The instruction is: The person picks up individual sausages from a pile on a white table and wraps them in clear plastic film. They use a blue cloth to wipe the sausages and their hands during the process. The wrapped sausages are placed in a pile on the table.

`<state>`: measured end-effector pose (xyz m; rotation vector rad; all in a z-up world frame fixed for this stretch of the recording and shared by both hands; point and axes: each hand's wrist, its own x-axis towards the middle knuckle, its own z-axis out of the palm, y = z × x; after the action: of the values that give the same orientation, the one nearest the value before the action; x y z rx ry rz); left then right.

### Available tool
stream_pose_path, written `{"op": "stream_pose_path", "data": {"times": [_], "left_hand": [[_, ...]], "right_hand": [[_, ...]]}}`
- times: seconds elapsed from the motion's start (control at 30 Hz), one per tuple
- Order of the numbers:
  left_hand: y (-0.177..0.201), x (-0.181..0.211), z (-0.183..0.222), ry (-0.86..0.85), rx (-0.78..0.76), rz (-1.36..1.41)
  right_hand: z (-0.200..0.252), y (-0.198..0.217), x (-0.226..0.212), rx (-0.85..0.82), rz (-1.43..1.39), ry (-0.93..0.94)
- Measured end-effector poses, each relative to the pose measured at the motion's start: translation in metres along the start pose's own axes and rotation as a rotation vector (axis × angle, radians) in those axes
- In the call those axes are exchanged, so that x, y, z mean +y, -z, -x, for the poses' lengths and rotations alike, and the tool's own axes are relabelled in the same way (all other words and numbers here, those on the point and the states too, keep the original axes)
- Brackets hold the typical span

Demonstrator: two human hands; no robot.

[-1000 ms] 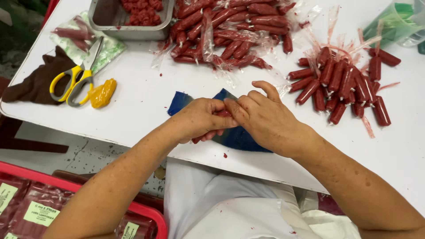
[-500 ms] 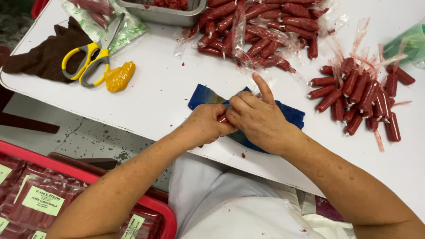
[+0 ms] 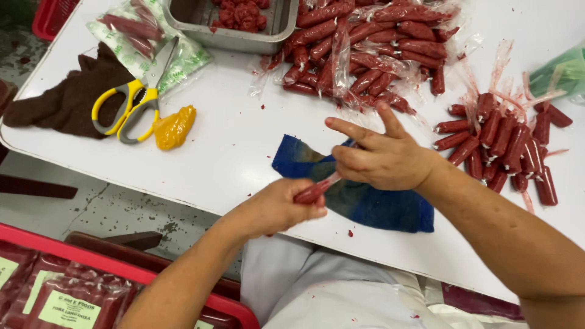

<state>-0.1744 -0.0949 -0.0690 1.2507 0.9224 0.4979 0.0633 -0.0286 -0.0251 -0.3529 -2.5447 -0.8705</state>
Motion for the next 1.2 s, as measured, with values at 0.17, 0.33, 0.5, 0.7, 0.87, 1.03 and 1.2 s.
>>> {"op": "stream_pose_path", "data": {"times": [0.17,0.33,0.5,0.7,0.87,1.03,1.2], "left_hand": [[0.016,-0.025,-0.018,-0.102,-0.187,0.293],[0.019,0.011,-0.025,-0.303,-0.036,0.405],[0.039,0.046,0.020,-0.159,0.214,0.050],[0.070,0.042,0.023,-0.123,0.289,0.176],[0.125,0.056,-0.036,-0.855,0.884,-0.559],[0.103,0.077,-0.066,-0.654,0.630,0.230],[0.063,0.084,-0.045,-0.461,0.450,0.518]], "right_hand": [[-0.010,-0.008,0.010,0.045,-0.155,-0.005],[-0.052,-0.015,0.020,0.104,-0.155,0.090],[-0.062,-0.041,0.121,0.067,0.063,0.243],[-0.144,-0.133,0.129,0.116,-0.515,-0.821],[-0.081,-0.163,0.016,-0.006,-1.490,-0.649],[-0.120,-0.089,-0.010,0.385,-1.832,-1.001],[-0.089,-0.035,-0.012,0.124,-1.693,-0.960]]}}
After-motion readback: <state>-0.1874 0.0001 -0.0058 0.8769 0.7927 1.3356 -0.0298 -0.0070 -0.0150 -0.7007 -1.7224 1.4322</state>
